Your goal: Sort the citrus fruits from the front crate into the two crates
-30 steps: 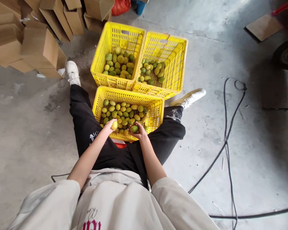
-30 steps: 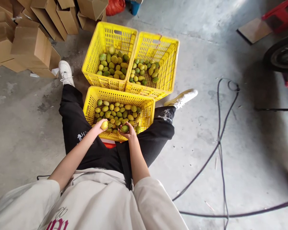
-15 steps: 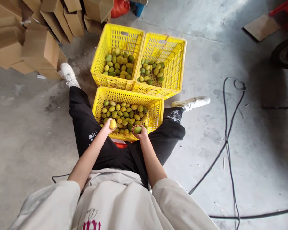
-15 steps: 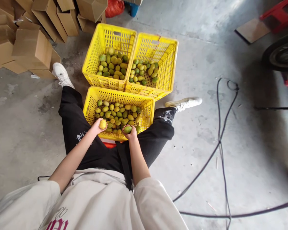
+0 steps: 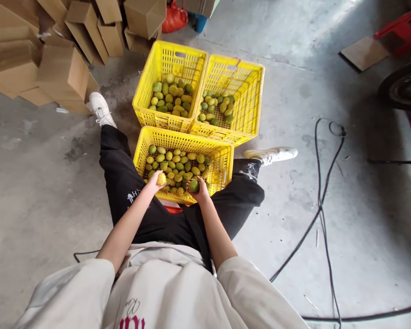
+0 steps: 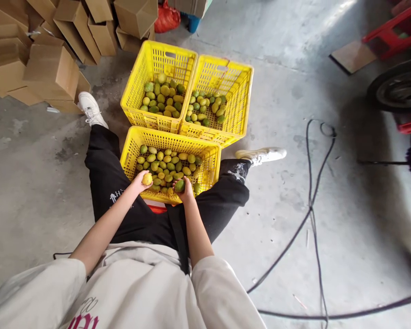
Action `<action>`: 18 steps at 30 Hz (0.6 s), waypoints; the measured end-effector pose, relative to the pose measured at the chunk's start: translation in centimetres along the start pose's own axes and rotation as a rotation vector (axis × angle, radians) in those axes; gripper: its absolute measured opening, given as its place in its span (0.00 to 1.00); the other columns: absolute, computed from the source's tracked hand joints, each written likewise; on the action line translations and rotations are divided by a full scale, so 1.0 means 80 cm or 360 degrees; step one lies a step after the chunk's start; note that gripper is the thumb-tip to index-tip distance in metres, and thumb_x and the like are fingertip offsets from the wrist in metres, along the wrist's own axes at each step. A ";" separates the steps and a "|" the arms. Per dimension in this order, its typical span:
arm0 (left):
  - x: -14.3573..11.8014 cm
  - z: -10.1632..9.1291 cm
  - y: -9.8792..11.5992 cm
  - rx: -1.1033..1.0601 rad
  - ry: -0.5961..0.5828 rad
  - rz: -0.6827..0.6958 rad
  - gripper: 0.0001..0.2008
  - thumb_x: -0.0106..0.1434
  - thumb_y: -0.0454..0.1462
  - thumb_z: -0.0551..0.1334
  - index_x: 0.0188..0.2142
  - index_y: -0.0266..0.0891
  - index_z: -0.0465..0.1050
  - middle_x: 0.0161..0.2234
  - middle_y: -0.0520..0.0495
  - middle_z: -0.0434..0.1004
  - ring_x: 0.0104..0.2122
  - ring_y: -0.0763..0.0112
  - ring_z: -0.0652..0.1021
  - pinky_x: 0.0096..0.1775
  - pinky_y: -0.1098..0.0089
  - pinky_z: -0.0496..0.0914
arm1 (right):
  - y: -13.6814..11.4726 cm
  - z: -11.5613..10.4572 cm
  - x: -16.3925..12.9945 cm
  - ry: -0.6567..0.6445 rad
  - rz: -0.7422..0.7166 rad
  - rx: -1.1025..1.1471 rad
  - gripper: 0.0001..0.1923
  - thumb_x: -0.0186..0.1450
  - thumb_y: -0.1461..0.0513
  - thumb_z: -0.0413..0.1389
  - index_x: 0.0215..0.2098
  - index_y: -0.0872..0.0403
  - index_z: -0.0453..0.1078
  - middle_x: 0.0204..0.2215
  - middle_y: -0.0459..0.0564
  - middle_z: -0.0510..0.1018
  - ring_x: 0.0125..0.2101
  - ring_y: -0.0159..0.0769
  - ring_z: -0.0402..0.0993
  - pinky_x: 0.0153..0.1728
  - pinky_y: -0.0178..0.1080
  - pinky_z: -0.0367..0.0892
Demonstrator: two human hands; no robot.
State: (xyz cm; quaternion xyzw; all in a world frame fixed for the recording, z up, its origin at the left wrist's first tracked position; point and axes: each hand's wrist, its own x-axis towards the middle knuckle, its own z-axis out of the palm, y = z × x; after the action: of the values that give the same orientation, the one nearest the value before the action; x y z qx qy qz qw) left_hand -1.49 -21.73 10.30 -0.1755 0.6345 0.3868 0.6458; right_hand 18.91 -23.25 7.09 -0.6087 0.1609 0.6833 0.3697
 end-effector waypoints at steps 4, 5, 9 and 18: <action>-0.007 -0.005 0.009 -0.0039 0.0050 -0.0075 0.14 0.80 0.35 0.56 0.38 0.39 0.76 0.31 0.45 0.75 0.26 0.68 0.78 0.28 0.72 0.78 | -0.005 -0.007 -0.002 0.0100 -0.0053 0.0024 0.13 0.78 0.60 0.54 0.33 0.50 0.68 0.24 0.45 0.74 0.23 0.34 0.74 0.24 0.33 0.74; -0.009 -0.005 0.009 -0.0040 0.0046 -0.0093 0.13 0.80 0.35 0.56 0.38 0.39 0.76 0.32 0.44 0.75 0.26 0.67 0.78 0.28 0.71 0.79 | -0.005 -0.009 -0.002 0.0119 -0.0061 0.0035 0.13 0.77 0.61 0.54 0.32 0.50 0.67 0.24 0.45 0.74 0.23 0.34 0.74 0.24 0.32 0.74; -0.013 -0.001 0.005 -0.0006 0.0026 -0.0147 0.13 0.80 0.34 0.55 0.39 0.39 0.76 0.30 0.44 0.76 0.25 0.66 0.79 0.25 0.70 0.79 | -0.005 -0.010 -0.001 0.0151 -0.0077 0.0069 0.14 0.77 0.62 0.52 0.31 0.50 0.65 0.24 0.46 0.76 0.24 0.35 0.77 0.26 0.33 0.75; -0.010 0.012 -0.003 0.0046 -0.0008 -0.0073 0.07 0.74 0.31 0.66 0.38 0.39 0.72 0.25 0.50 0.75 0.19 0.73 0.77 0.22 0.78 0.74 | 0.004 -0.004 0.007 0.0163 -0.0076 0.0059 0.11 0.76 0.63 0.55 0.33 0.50 0.66 0.24 0.45 0.75 0.24 0.36 0.75 0.27 0.35 0.77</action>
State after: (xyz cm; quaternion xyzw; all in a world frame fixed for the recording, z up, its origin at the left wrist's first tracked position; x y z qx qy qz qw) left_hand -0.60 -21.45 11.13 -0.1797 0.6342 0.3630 0.6586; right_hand 18.92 -23.51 6.40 -0.6396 0.1777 0.6391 0.3884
